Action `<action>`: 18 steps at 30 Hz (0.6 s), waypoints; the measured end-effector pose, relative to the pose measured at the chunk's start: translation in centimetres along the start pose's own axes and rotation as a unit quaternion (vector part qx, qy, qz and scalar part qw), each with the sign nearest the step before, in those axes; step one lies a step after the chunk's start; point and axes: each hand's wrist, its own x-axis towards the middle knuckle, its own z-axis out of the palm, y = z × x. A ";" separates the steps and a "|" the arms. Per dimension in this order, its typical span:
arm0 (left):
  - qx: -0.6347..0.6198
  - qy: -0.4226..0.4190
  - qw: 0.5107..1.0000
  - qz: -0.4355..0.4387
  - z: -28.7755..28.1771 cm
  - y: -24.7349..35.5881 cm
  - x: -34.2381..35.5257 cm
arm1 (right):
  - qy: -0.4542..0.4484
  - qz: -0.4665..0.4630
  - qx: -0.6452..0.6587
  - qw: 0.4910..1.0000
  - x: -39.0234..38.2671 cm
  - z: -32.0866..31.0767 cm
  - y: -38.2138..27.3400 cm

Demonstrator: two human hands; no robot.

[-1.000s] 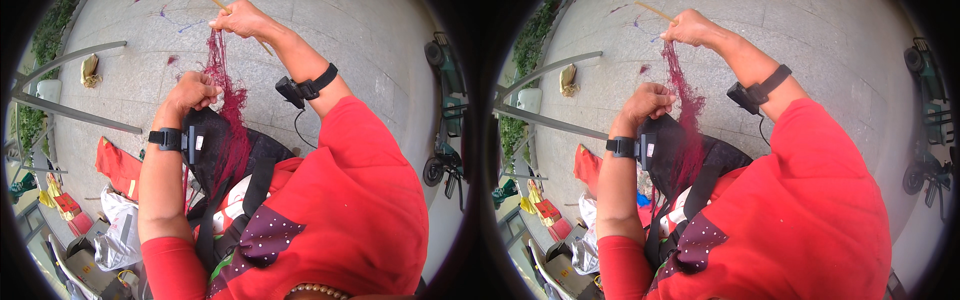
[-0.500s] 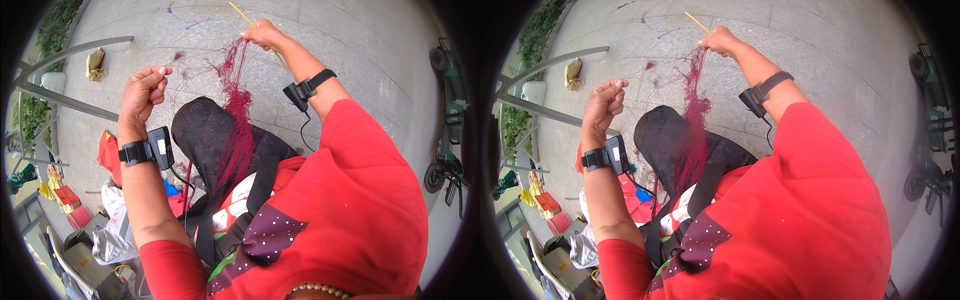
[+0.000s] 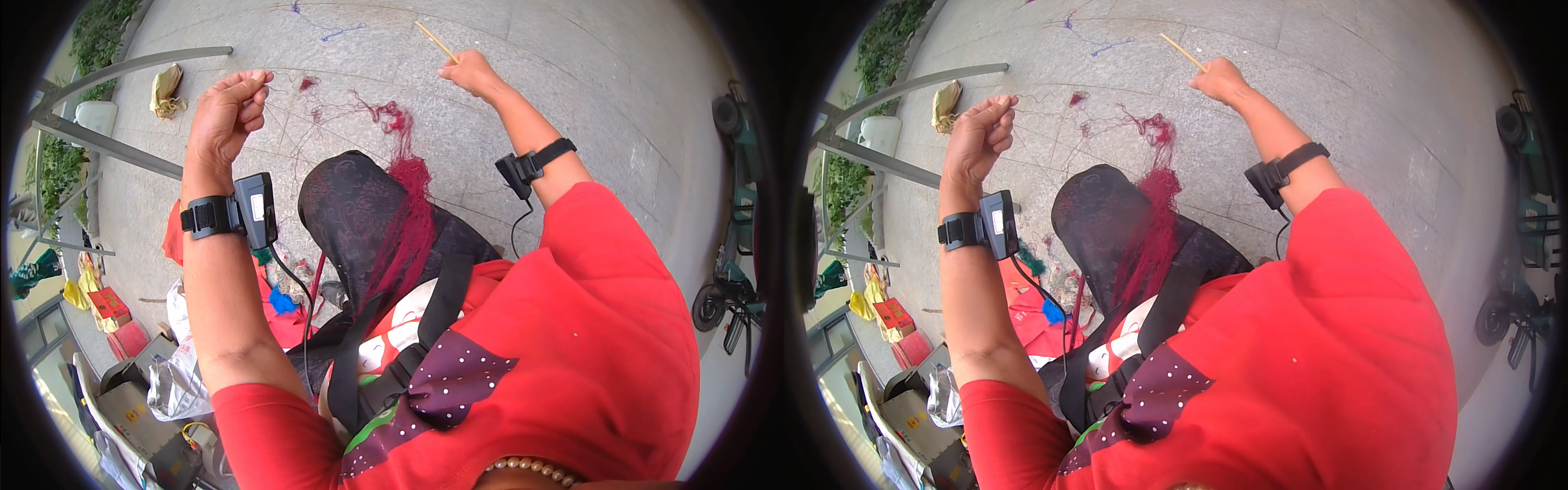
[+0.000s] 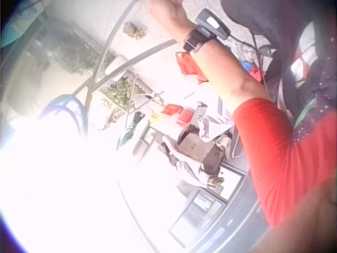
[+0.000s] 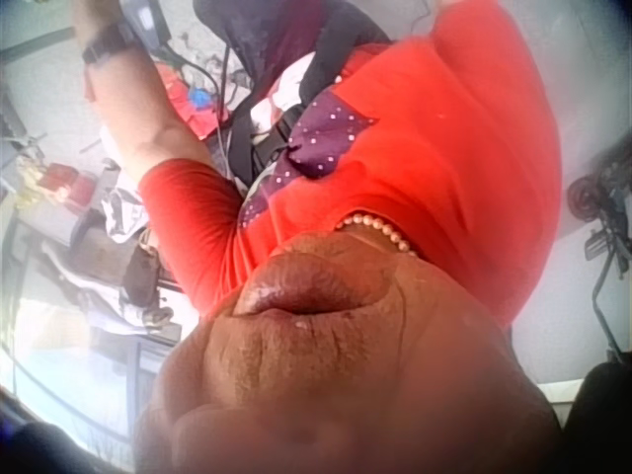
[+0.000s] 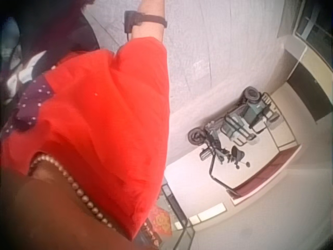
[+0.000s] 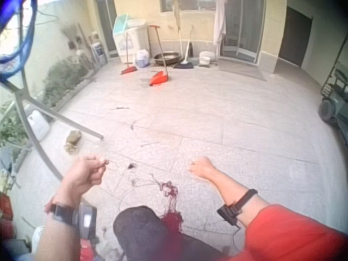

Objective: The person knits with maroon yarn using two wooden knitting needles. They repeatedly wrap the yarn around their left hand, pull loops through with the right needle, and adjust the growing fabric on their lap.

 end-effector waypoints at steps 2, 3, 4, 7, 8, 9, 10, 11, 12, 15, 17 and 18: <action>0.008 0.001 1.000 0.015 0.6 0.5 0.2 | -0.094 -0.013 0.155 0.983 -2.6 0.8 -3.3; 0.013 0.006 1.000 0.024 0.9 0.5 0.3 | -0.154 -0.064 0.228 0.959 -4.0 1.4 -5.0; 0.017 0.010 0.999 0.033 1.1 0.7 0.3 | -0.217 -0.048 0.238 0.946 -5.6 2.2 -6.5; 0.005 -0.011 0.999 0.047 0.8 1.3 0.5 | -0.362 -0.041 0.317 0.876 -8.1 3.9 -9.9; 0.001 -0.024 0.998 0.054 0.3 1.5 0.4 | -0.404 -0.027 0.341 0.848 -8.6 4.4 -10.2; 0.005 -0.019 0.998 0.058 -0.5 1.9 0.2 | -0.419 -0.043 0.358 0.833 -8.7 4.5 -10.2; 0.006 -0.023 0.998 0.065 -1.3 2.2 0.0 | -0.396 -0.036 0.362 0.843 -8.5 4.6 -9.9; 0.006 -0.007 0.997 0.075 -2.2 2.4 -0.4 | -0.380 -0.032 0.367 0.849 -8.1 4.5 -9.3; 0.004 0.003 0.996 0.085 -3.1 2.7 -0.8 | -0.357 -0.016 0.364 0.860 -7.7 4.5 -8.6; -0.023 0.037 0.996 0.082 -5.4 3.3 -2.2 | -0.276 -0.026 0.296 0.914 -6.6 3.6 -5.9; -0.058 0.031 0.994 0.086 -6.7 3.7 -3.2 | -0.190 0.000 0.271 0.944 -6.1 3.3 -4.1; -0.068 0.003 0.994 0.089 -7.3 3.9 -3.8 | -0.149 0.010 0.258 0.955 -5.9 3.2 -3.2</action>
